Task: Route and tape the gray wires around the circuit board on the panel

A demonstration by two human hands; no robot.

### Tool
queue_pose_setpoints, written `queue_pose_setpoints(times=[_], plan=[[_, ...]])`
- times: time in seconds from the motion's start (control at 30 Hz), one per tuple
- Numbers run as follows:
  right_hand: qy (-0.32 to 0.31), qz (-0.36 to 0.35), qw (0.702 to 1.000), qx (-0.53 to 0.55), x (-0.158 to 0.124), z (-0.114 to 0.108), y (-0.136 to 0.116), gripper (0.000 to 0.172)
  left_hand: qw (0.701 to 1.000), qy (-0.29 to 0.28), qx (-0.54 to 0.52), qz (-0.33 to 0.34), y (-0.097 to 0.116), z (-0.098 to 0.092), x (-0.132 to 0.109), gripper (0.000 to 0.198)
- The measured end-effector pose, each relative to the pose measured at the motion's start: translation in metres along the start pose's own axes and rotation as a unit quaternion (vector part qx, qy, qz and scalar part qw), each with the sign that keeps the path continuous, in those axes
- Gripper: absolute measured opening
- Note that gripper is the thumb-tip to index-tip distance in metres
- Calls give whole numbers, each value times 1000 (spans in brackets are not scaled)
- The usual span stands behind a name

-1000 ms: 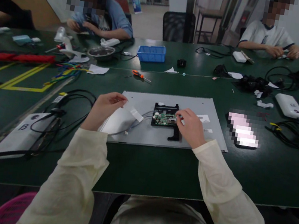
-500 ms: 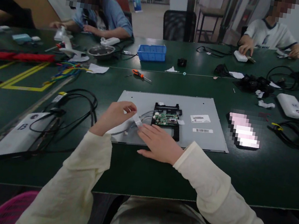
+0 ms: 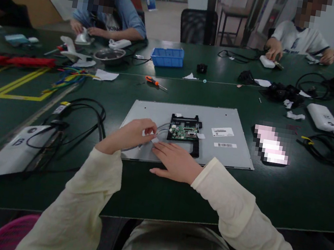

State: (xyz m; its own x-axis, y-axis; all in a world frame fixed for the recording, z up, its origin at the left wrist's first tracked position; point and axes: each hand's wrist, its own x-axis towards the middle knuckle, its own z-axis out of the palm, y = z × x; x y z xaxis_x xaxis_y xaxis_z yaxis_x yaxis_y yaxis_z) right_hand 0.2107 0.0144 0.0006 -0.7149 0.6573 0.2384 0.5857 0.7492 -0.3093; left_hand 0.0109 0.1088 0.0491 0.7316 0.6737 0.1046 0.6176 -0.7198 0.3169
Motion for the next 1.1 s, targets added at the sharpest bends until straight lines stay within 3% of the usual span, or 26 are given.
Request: queue_pose_setpoints(times=[0.23, 0.6, 1.1], plan=[[0, 7, 1000, 14, 0, -2, -1, 64, 997, -34, 69, -24, -15, 19, -1, 11], [-12, 6, 1000, 22, -6, -3, -5, 63, 998, -47, -18, -28, -35, 24, -3, 18], [-14, 5, 999, 30, -9, -9, -8, 60, 996, -29, -35, -71, -33, 24, 1, 9]])
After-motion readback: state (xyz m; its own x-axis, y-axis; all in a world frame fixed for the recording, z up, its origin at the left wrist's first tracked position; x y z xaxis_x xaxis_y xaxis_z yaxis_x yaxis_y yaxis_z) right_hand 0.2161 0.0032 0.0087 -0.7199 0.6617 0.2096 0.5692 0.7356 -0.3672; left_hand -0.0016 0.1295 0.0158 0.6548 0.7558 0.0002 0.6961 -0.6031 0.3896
